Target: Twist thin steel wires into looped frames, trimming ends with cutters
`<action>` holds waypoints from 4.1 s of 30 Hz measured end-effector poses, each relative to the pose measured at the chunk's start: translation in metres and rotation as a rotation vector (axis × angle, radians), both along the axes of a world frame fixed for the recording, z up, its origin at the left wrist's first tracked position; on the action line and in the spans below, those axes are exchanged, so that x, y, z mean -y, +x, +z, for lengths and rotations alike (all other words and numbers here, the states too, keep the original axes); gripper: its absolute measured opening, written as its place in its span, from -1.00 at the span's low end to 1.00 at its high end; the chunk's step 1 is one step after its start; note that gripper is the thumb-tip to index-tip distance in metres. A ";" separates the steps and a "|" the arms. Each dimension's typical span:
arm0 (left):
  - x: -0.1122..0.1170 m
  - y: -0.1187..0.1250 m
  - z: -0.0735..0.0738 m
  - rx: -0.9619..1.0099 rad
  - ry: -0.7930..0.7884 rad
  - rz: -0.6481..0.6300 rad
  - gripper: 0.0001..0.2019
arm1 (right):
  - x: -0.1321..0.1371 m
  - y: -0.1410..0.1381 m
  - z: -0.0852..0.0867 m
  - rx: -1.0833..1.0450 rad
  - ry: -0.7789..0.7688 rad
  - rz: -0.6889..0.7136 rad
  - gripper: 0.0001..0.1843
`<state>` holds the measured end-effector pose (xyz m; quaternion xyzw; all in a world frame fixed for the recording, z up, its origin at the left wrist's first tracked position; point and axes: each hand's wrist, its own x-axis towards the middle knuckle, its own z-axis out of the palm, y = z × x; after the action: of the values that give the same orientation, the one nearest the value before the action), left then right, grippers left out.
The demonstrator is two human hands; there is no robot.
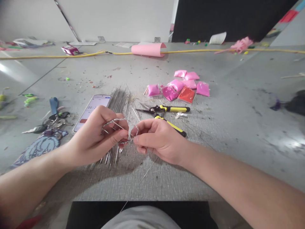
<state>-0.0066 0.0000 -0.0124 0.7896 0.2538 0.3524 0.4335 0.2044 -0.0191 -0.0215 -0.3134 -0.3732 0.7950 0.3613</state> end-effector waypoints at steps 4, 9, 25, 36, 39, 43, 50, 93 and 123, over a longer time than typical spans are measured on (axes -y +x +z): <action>0.002 0.000 0.003 0.008 0.009 0.006 -0.74 | 0.003 -0.001 0.007 0.035 0.003 0.005 -0.88; 0.008 0.004 0.009 -0.018 -0.161 0.041 -0.82 | 0.000 0.007 0.021 0.071 0.082 -0.180 -0.89; 0.013 0.022 0.008 0.388 -0.962 0.123 -0.79 | 0.008 0.002 0.014 0.288 0.358 -0.070 -0.88; 0.016 0.016 0.002 0.307 -0.492 0.018 -0.83 | 0.012 0.004 0.013 0.170 0.268 -0.047 -0.83; 0.019 0.015 0.002 0.292 -0.408 0.020 -0.81 | 0.014 0.003 0.014 0.171 0.256 -0.053 -0.84; 0.021 0.012 -0.002 0.357 -0.325 -0.054 -0.90 | 0.017 0.003 0.014 0.140 0.300 -0.081 -0.83; 0.018 0.011 -0.007 0.370 -0.123 -0.143 -0.98 | 0.017 0.004 0.010 0.252 0.411 -0.143 -0.78; 0.023 0.018 0.010 0.187 -0.756 0.028 -0.68 | 0.001 0.008 0.002 0.338 0.732 -0.043 -0.78; 0.011 0.012 -0.012 -0.026 0.005 0.231 -0.79 | 0.002 0.004 0.021 0.796 0.395 -0.095 -0.77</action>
<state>0.0053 -0.0112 -0.0246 0.7607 0.3478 0.3901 0.3849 0.2087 -0.0210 -0.0005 -0.5368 -0.6131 0.5084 0.2784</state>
